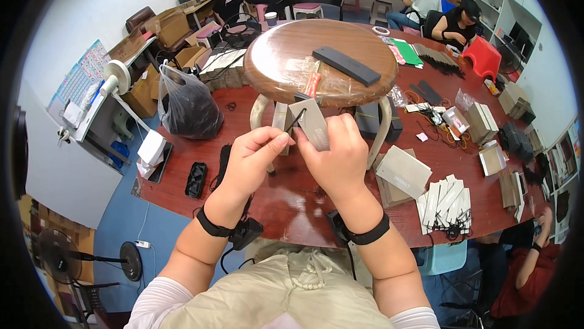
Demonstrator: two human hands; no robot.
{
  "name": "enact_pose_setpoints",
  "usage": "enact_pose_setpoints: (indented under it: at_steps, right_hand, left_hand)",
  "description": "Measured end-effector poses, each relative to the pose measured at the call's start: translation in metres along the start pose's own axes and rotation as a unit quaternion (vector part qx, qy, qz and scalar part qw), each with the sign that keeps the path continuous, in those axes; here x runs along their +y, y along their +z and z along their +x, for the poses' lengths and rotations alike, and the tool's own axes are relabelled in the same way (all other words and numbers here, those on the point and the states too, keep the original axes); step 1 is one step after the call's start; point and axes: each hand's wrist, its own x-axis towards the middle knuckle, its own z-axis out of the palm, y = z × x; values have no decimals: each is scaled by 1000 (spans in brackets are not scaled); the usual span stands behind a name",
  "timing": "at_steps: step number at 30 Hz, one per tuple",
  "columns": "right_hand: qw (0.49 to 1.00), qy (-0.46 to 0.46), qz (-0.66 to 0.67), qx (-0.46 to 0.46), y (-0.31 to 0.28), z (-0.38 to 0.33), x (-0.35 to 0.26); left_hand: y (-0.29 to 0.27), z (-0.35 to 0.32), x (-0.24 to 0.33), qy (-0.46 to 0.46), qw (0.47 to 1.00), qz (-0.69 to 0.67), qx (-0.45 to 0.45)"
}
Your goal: Manually assembling product tags by threading black cords through precut holes and organizing them.
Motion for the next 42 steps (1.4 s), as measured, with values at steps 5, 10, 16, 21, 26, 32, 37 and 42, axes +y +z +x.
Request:
enact_pose_setpoints:
  at_steps: [5,10,16,21,26,32,37,42]
  right_hand:
    - [997,-56,-3,45,-4,1,7]
    - [993,-88,-51,57,-20,-1,10]
    - [979,105,28,-170,-58,7,-20]
    - [883,270,303,-235,-44,4,-7]
    - [825,321,347,-309,-48,11,-16]
    - [705,267,563,-339,-39,2,0]
    - [934,51,269,-228,-40,-7,-10]
    - [975,-71,101,-185,-52,-4,-4]
  left_hand:
    - [3,-6,11,-10,1000,11,4]
    - [3,-7,9,-4,1000,7,-3]
    - [-2,-10,3,-2,1000,3,-16]
    - [1,-15,11,3,999,-11,-46]
    - [-6,-19,8,11,999,-7,-51]
    - [-6,-21,5,5,998,-40,-52]
    - [-7,-21,8,37,999,18,-24]
    - [-6,-24,15,23,999,9,-43]
